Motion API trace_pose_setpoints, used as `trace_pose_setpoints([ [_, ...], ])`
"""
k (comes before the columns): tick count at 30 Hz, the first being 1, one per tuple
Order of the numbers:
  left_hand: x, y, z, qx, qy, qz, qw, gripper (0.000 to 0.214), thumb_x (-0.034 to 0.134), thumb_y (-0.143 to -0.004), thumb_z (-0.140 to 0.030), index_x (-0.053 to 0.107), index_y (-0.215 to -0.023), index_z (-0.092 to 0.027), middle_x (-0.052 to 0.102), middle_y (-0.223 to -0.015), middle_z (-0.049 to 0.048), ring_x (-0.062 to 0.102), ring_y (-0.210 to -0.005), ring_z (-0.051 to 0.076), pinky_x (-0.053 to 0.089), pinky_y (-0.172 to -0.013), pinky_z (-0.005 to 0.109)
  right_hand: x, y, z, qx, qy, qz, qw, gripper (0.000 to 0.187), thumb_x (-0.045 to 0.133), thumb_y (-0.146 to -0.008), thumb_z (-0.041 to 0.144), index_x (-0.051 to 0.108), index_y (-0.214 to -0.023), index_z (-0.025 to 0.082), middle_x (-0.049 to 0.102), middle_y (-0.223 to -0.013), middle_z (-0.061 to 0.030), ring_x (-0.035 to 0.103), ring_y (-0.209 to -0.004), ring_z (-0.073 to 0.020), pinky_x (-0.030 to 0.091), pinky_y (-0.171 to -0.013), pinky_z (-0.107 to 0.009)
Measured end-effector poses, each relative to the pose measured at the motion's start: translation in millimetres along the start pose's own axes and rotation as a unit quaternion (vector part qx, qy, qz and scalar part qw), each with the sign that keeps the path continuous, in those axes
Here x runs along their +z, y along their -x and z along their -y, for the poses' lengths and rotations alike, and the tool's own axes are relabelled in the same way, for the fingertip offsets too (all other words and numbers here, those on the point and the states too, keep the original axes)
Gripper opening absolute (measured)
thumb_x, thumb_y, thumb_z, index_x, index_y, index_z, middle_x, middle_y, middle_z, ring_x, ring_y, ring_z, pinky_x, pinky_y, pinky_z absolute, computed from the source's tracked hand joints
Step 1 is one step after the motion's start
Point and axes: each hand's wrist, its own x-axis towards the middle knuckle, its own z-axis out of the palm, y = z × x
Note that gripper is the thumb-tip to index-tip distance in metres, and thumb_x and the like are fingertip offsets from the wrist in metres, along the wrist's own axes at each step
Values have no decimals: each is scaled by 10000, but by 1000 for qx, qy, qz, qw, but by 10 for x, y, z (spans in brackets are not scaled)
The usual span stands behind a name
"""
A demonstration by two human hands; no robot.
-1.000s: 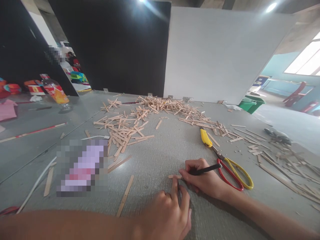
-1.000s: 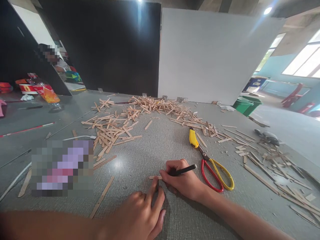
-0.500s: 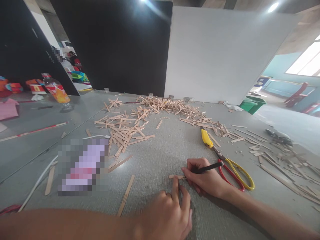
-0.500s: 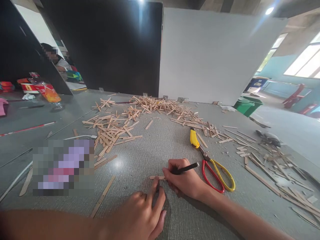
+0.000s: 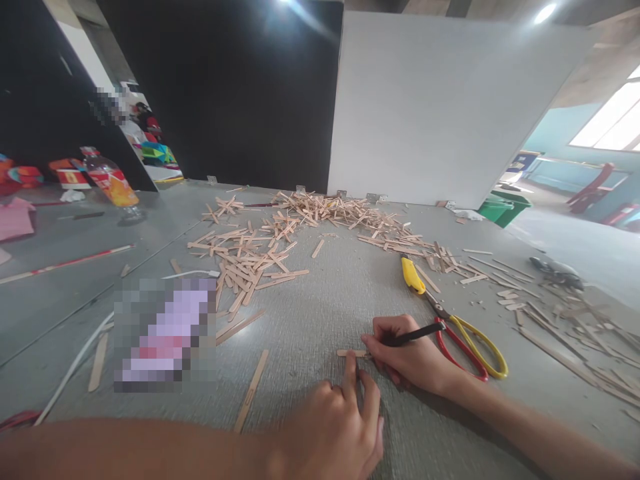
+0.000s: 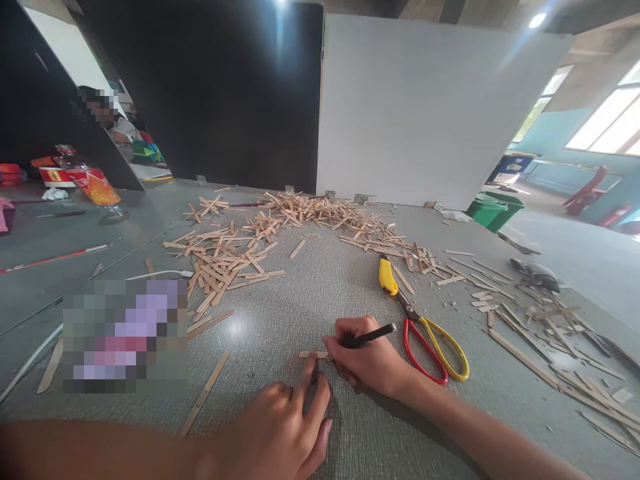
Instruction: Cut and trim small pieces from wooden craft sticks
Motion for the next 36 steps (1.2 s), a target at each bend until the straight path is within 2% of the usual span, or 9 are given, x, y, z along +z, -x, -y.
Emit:
trace_pose_setpoints([
  [3,11,-4,-5,4,-2,-7,1000,392,562,-952,-288,699,-1151,21,719,-1180,316,783,-889,357,624,-522,327,-5,-1,-8,-3,0,3,1000,408,695,-897,384,452,-607,231,514,-429,78,436,-299,-65,299,-277,-149],
  [11,13,8,5,3,13,-5,1000,403,557,-961,-273,668,-1174,51,697,-1191,356,775,-926,377,608,-516,332,-21,3,-15,-9,2,13,1000,426,695,-900,414,459,-595,231,502,-436,73,432,-310,-69,284,-283,-160],
  [16,6,5,13,7,2,-9,1000,400,561,-953,-272,684,-1165,44,715,-1177,328,782,-877,358,613,-509,331,-15,-3,-45,-16,5,10,1000,431,652,-928,443,457,-607,232,518,-444,64,437,-313,-69,282,-295,-165],
  [23,-17,6,16,2,-3,-13,1000,380,598,-934,-293,721,-1138,3,747,-1144,277,782,-755,306,616,-503,328,2,-4,-24,-11,11,-1,1000,414,676,-917,412,447,-619,238,517,-433,75,424,-294,-70,286,-282,-165],
  [31,10,-3,4,-4,-11,-34,999,380,599,-933,-299,729,-1122,3,750,-1138,271,784,-843,338,613,-494,322,-13,-1,-26,-22,12,4,1000,415,663,-918,385,459,-595,224,518,-443,64,446,-311,-65,290,-294,-155],
  [36,4,3,13,3,-13,-41,999,370,599,-924,-300,737,-1092,0,752,-1125,275,785,-804,327,611,-485,316,-8,9,-1,-12,11,-6,1000,402,670,-913,347,435,-609,231,523,-448,71,444,-300,-64,307,-280,-147],
])
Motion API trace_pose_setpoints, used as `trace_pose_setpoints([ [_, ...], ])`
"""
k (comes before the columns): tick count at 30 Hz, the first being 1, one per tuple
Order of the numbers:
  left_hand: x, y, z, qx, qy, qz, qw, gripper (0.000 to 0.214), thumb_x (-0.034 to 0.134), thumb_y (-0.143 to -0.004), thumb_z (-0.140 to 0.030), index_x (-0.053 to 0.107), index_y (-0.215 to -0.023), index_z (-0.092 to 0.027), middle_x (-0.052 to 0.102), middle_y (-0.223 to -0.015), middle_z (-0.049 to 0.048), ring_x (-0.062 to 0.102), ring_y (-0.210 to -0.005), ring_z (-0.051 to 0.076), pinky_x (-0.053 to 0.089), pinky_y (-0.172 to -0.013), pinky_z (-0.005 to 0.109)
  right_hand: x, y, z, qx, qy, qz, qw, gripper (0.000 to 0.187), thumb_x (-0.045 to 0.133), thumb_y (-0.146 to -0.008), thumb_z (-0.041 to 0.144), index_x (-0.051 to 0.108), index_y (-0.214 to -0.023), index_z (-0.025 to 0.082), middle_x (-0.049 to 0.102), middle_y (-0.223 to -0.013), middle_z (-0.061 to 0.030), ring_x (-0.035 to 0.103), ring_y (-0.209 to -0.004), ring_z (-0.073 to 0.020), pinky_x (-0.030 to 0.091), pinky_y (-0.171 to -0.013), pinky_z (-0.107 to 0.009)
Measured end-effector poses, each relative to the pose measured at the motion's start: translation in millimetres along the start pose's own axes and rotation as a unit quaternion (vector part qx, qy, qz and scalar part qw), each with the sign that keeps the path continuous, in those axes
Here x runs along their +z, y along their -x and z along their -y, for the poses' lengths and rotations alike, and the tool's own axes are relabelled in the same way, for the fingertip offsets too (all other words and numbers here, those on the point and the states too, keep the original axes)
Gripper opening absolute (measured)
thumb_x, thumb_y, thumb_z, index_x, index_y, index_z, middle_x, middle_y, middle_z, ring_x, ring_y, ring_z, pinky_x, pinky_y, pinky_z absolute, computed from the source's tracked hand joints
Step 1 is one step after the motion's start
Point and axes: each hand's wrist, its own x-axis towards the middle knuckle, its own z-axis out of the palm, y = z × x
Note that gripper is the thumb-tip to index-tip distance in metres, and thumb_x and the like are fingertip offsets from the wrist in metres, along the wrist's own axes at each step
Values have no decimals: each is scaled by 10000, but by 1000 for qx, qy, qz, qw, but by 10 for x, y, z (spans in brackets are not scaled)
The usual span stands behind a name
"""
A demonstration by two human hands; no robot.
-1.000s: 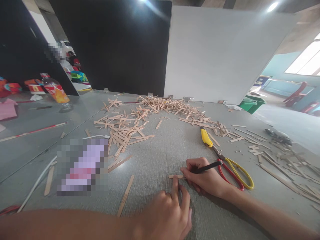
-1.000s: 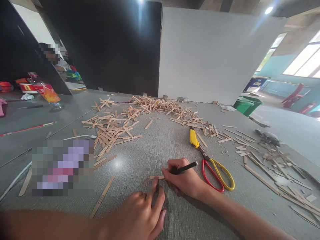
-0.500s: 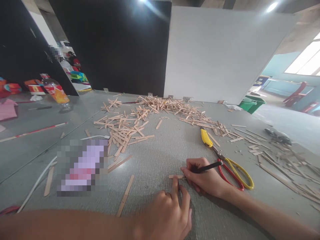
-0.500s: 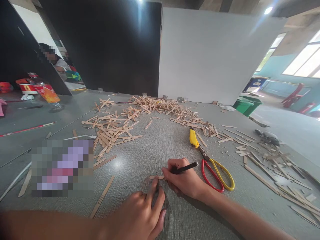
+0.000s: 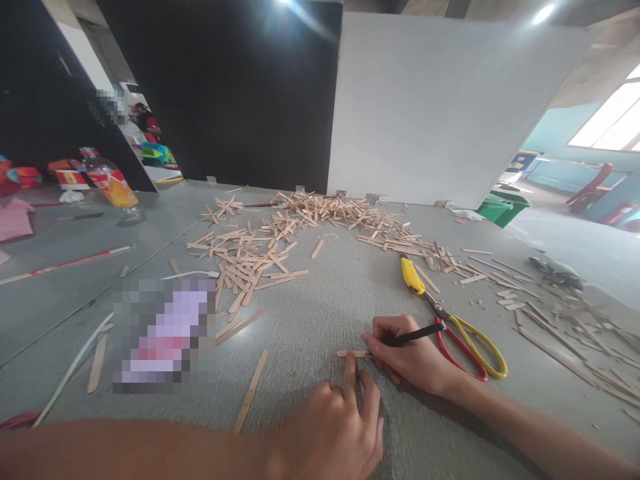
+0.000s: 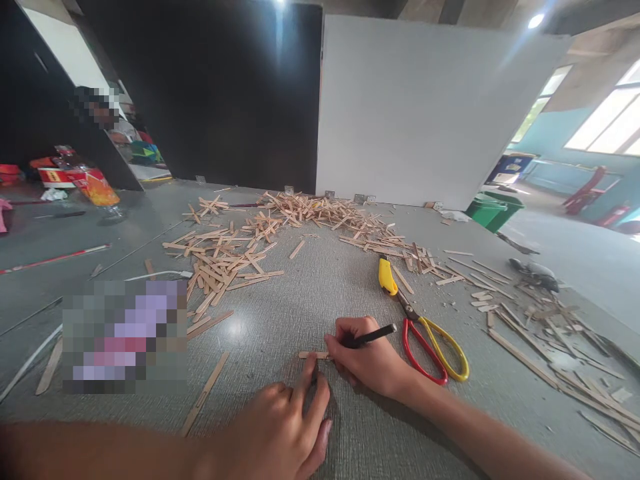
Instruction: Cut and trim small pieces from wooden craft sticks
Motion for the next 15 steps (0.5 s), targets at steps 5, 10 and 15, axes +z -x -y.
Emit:
trace_pose_setpoints([
  [5,-24,-11,1,-1,0,1,1000,387,601,-920,-295,732,-1115,12,746,-1130,291,783,-764,315,615,-489,319,15,-9,15,7,1,-2,1000,388,662,-913,330,446,-606,231,512,-425,76,422,-290,-60,304,-275,-143],
  [10,-26,-10,-7,-7,2,6,1000,394,603,-921,-292,724,-1135,17,740,-1135,305,780,-724,304,615,-489,321,18,-1,-12,7,9,-9,1000,377,653,-911,340,441,-618,237,520,-446,73,443,-294,-69,300,-267,-147],
  [15,-16,-6,-2,1,8,24,1000,387,570,-941,-277,711,-1140,23,724,-1167,317,787,-813,336,623,-510,333,24,4,-20,1,19,-16,1000,388,632,-918,346,441,-598,237,486,-428,80,447,-285,-74,274,-266,-152],
])
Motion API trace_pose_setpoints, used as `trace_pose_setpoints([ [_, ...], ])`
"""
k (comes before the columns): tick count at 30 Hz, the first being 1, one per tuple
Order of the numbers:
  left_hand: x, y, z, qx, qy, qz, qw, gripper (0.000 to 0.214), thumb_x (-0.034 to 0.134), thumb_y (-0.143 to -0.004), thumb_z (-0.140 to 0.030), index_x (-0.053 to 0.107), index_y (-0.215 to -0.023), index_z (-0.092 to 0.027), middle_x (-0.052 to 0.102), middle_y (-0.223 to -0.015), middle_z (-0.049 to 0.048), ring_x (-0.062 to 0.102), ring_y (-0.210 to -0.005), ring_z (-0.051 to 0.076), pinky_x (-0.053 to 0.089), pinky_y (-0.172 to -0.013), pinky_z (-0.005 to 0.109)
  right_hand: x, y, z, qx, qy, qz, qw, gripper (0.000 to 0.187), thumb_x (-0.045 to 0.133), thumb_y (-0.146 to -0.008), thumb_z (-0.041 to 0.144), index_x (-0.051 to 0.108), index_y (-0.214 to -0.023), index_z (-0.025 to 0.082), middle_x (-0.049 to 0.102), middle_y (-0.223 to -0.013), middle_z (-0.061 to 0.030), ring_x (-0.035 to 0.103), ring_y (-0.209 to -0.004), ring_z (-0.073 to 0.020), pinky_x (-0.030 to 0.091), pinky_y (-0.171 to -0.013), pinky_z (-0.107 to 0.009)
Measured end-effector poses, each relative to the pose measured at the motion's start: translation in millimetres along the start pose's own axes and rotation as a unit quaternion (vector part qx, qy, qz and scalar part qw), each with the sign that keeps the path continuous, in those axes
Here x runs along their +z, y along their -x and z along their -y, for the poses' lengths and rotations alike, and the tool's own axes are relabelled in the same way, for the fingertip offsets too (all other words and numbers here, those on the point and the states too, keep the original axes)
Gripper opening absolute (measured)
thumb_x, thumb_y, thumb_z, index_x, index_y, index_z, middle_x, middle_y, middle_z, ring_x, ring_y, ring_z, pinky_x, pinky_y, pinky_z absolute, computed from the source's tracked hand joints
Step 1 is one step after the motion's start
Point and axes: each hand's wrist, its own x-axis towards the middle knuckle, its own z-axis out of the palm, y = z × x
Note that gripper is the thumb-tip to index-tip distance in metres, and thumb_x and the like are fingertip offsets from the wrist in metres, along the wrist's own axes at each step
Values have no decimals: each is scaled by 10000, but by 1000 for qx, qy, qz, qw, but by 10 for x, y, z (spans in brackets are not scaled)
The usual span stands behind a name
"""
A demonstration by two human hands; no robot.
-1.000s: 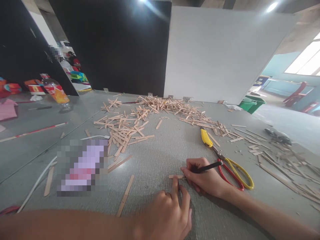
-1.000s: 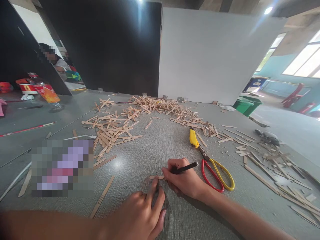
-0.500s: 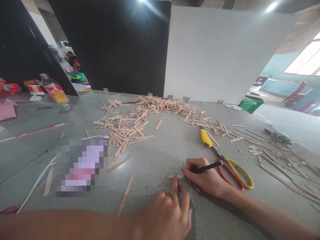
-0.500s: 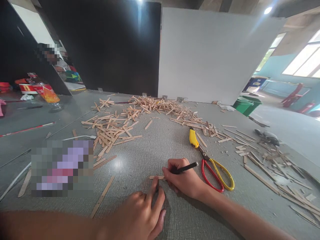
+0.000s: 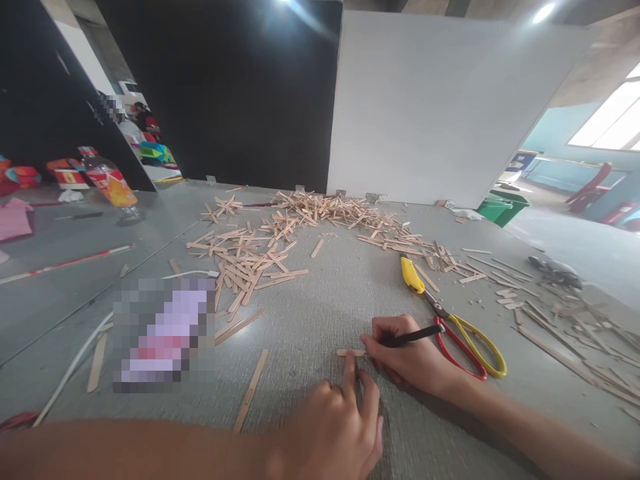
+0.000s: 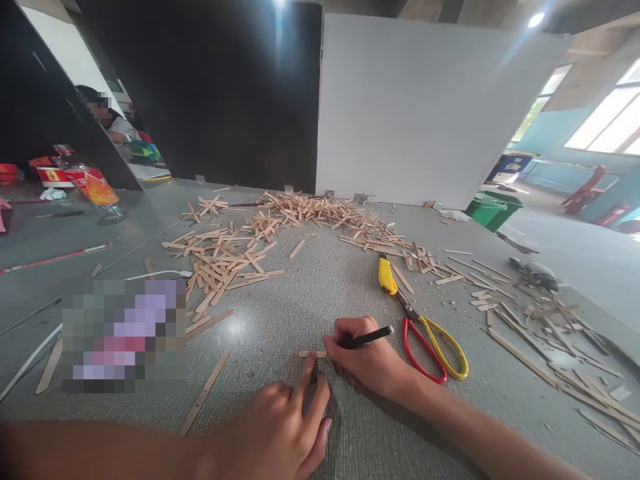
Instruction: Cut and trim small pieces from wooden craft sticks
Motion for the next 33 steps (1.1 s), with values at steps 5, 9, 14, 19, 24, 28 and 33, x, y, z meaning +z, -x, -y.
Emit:
trace_pose_setpoints([
  [5,3,3,14,3,-4,6,1000,402,555,-956,-291,703,-1155,25,717,-1176,325,788,-842,339,624,-522,319,4,-18,14,4,3,6,1000,384,614,-916,345,434,-593,243,493,-423,79,443,-278,-78,294,-260,-160],
  [9,9,6,-2,-11,1,11,1000,414,583,-943,-300,699,-1175,23,713,-1193,322,786,-747,303,624,-521,317,4,-29,46,7,6,2,1000,379,611,-899,319,414,-583,244,488,-417,80,440,-277,-74,284,-257,-151],
  [14,10,1,-20,-20,8,18,1000,421,596,-933,-302,691,-1181,24,702,-1194,343,791,-776,313,630,-538,318,1,-10,52,13,13,3,1000,369,618,-883,297,421,-576,242,464,-397,84,439,-277,-74,292,-255,-143],
  [19,-3,2,-6,-9,0,17,1000,428,572,-942,-299,682,-1187,34,695,-1193,357,791,-848,336,631,-552,314,-2,-1,11,15,15,4,1000,376,617,-897,299,424,-580,240,466,-402,83,452,-280,-76,307,-257,-140],
  [24,-3,7,-5,-14,-1,6,1000,400,584,-935,-298,703,-1153,16,712,-1181,332,786,-747,304,619,-514,314,-11,-24,5,16,5,4,1000,375,622,-897,292,432,-579,236,465,-395,87,451,-277,-74,308,-254,-136],
  [28,1,8,5,-4,-6,7,1000,397,573,-940,-295,705,-1153,13,728,-1167,308,784,-752,310,610,-492,319,-16,-22,12,18,-12,9,1000,373,644,-896,328,449,-593,229,517,-426,77,456,-277,-70,320,-254,-139],
  [33,2,9,1,2,-2,21,1000,414,512,-976,-272,674,-1190,44,694,-1205,348,784,-874,346,614,-524,323,-13,-18,0,22,-18,9,1000,393,661,-904,364,458,-598,224,518,-421,77,445,-275,-63,320,-254,-132],
])
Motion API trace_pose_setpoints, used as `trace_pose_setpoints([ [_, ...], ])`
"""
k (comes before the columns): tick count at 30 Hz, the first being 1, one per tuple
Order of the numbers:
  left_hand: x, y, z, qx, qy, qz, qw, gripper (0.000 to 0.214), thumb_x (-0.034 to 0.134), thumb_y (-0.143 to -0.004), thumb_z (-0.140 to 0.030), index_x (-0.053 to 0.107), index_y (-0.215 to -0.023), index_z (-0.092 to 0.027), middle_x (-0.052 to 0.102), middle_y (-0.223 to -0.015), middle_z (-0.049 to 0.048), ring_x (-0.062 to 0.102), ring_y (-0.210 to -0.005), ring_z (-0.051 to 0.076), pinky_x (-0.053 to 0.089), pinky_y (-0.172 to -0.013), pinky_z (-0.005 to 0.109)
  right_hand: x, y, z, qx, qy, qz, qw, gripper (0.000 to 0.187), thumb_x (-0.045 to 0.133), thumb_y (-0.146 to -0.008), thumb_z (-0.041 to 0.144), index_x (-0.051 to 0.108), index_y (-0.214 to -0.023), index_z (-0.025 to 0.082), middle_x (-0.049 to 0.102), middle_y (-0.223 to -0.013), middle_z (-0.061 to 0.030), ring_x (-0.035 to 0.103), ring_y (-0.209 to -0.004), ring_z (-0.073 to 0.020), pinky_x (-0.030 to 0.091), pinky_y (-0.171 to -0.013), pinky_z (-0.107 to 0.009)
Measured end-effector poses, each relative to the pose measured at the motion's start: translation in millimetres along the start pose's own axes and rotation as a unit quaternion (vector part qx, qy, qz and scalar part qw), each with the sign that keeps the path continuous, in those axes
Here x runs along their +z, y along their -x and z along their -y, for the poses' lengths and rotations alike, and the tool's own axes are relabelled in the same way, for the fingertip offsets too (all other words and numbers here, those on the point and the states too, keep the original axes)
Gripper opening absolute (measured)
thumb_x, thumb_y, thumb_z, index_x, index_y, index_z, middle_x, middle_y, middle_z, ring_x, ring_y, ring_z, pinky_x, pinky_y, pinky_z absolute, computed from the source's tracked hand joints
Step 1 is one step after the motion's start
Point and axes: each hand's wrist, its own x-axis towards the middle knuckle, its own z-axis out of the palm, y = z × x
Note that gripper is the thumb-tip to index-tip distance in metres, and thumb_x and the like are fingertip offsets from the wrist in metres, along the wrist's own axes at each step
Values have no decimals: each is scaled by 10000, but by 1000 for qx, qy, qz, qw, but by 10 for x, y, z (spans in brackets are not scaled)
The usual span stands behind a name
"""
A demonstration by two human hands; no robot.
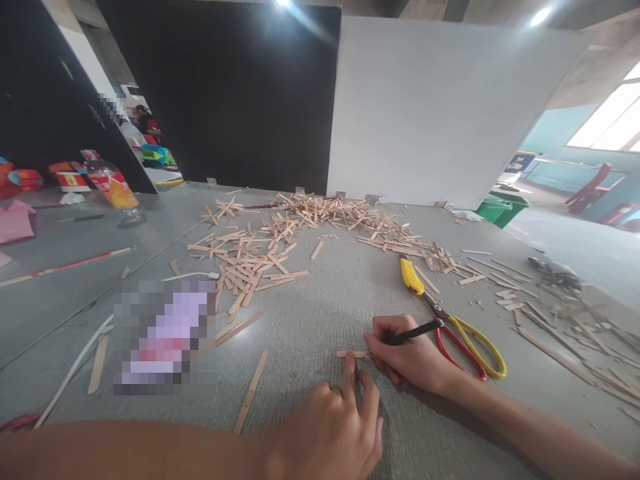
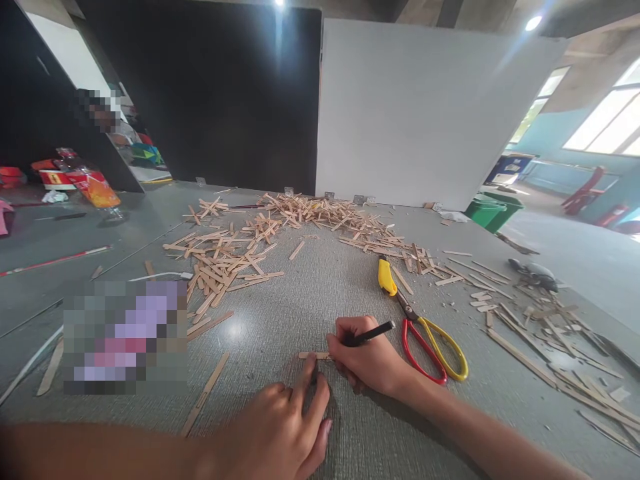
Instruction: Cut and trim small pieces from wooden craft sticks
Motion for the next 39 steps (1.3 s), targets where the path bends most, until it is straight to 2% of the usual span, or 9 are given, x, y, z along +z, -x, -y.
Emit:
trace_pose_setpoints([
  [7,-4,-5,0,-2,9,-3,1000,397,544,-965,-285,695,-1166,22,717,-1183,318,785,-801,327,622,-519,335,-5,-7,-28,1,-4,-3,1000,411,679,-910,406,464,-608,228,506,-414,84,443,-272,-72,328,-258,-147],
  [13,-21,-1,-3,-8,2,10,1000,422,533,-967,-300,684,-1197,20,708,-1199,325,786,-805,312,625,-539,322,-10,1,-35,-8,-2,3,1000,395,667,-914,355,454,-606,231,503,-411,85,436,-273,-71,308,-262,-148],
  [17,-4,4,-1,-1,-8,-7,1000,414,535,-965,-294,695,-1174,25,726,-1171,307,782,-889,346,617,-522,313,-7,1,-54,-10,-3,0,1000,385,627,-939,372,454,-623,234,512,-427,82,442,-279,-74,306,-262,-151],
  [23,14,0,-11,-10,-4,-8,1000,417,547,-961,-303,693,-1184,18,709,-1191,328,787,-778,317,615,-520,327,2,4,-37,-8,-9,-3,1000,399,637,-930,400,456,-617,232,509,-433,78,432,-285,-66,302,-264,-147],
  [34,-11,-8,4,-1,1,-2,1000,411,539,-972,-303,701,-1170,19,713,-1197,315,782,-813,333,611,-501,334,11,2,-12,0,-15,1,1000,400,655,-904,433,457,-619,234,524,-436,72,432,-276,-69,292,-261,-154],
  [39,-10,-13,-12,-15,6,-13,1000,397,568,-953,-310,716,-1156,-2,736,-1170,284,768,-683,286,607,-498,339,4,2,-11,1,-4,0,1000,399,682,-889,396,460,-602,230,515,-430,74,452,-282,-72,304,-260,-148],
])
